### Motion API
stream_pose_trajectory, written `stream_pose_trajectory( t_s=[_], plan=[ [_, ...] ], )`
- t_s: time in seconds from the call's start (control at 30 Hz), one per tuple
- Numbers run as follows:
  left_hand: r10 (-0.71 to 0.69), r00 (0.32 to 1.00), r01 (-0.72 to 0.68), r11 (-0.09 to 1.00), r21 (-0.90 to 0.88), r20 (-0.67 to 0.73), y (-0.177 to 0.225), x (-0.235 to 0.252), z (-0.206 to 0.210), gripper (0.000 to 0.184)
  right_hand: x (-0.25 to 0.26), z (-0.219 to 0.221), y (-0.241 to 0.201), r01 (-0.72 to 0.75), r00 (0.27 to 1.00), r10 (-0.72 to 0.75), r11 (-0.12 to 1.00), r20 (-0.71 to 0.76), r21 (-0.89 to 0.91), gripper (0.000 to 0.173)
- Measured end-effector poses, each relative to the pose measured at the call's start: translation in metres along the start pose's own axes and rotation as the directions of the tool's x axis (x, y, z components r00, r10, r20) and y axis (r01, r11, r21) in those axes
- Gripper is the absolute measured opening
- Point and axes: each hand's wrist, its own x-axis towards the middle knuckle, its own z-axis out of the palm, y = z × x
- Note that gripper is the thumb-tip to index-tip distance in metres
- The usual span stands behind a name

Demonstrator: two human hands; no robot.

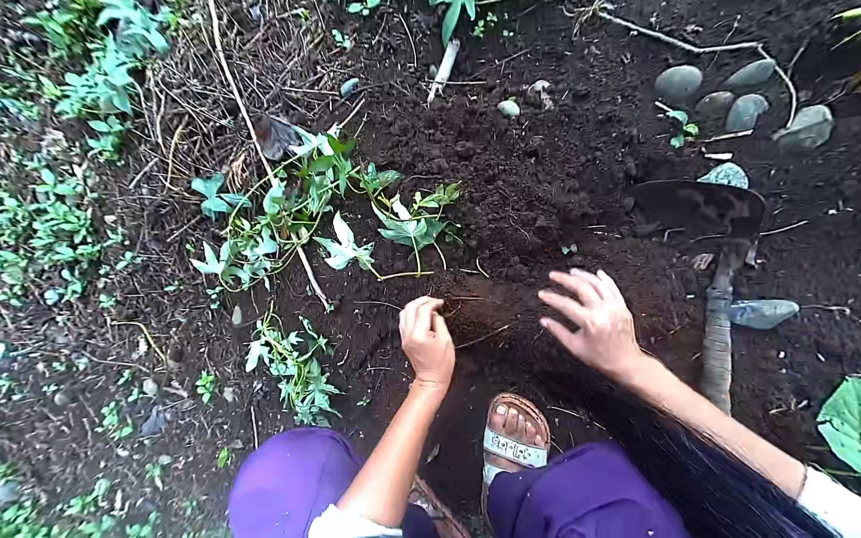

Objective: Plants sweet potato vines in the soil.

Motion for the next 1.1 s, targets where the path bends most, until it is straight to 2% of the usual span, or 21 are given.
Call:
stream_pose_trajectory(
  t_s=[0.07,0.1,0.13,0.17,0.23,0.33,0.43,0.53,0.63,0.77,0.87,0.93,1.0,1.1],
  plan=[
    [-0.329,0.944,0.329,0.944,-0.018,0.001,-0.006,-0.002,-0.007,0.027,-0.038,0.016,-0.021,0.119,0.993,-0.120,0.992,0.016,0.049,0.028],
    [-0.451,0.891,0.452,0.892,-0.009,0.054,-0.010,0.001,-0.008,0.039,-0.050,0.022,-0.031,0.151,0.985,-0.157,0.985,0.074,0.082,0.029],
    [-0.514,0.850,0.516,0.857,0.014,0.117,-0.017,0.006,-0.005,0.054,-0.057,0.030,-0.035,0.205,0.966,-0.214,0.976,0.148,0.075,0.032],
    [-0.520,0.837,0.521,0.852,0.047,0.171,-0.026,0.008,0.002,0.068,-0.058,0.039,-0.033,0.266,0.940,-0.269,0.963,0.211,0.043,0.035],
    [-0.463,0.853,0.451,0.886,0.106,0.240,-0.038,0.007,0.017,0.080,-0.046,0.051,-0.024,0.335,0.895,-0.320,0.942,0.312,0.007,0.036],
    [-0.395,0.863,0.351,0.917,0.188,0.316,-0.032,-0.005,0.028,0.073,-0.028,0.052,-0.012,0.415,0.836,-0.376,0.910,0.399,-0.012,0.031],
    [-0.371,0.831,0.300,0.926,0.229,0.414,-0.016,-0.017,0.027,0.065,-0.020,0.047,-0.007,0.447,0.818,-0.389,0.893,0.424,-0.042,0.022],
    [-0.389,0.806,0.322,0.920,0.222,0.446,-0.002,-0.020,0.030,0.061,-0.014,0.041,-0.011,0.385,0.812,-0.327,0.923,0.483,-0.022,0.026],
    [-0.386,0.784,0.327,0.923,0.206,0.486,0.015,-0.022,0.037,0.066,-0.014,0.042,-0.006,0.366,0.820,-0.308,0.930,0.483,-0.029,0.026],
    [-0.363,0.763,0.316,0.931,0.180,0.535,0.039,-0.017,0.047,0.093,-0.001,0.037,0.006,0.295,0.797,-0.202,0.952,0.569,-0.076,0.040],
    [-0.280,0.746,0.327,0.944,0.034,0.604,0.057,-0.014,0.054,0.105,0.023,0.023,0.012,0.168,0.790,-0.039,0.974,0.612,-0.154,0.039],
    [-0.148,0.742,0.322,0.934,-0.154,0.654,0.069,-0.012,0.059,0.110,0.043,0.009,0.016,0.048,0.836,0.075,0.977,0.544,-0.208,0.032],
    [0.013,0.727,0.258,0.921,-0.291,0.687,0.083,-0.011,0.061,0.102,0.062,-0.013,0.025,-0.129,0.879,0.202,0.973,0.432,-0.191,0.030],
    [0.111,0.723,0.097,0.961,-0.259,0.681,0.088,-0.008,0.061,0.087,0.065,-0.051,0.041,-0.324,0.931,0.330,0.944,0.156,-0.063,0.030]
  ],
)
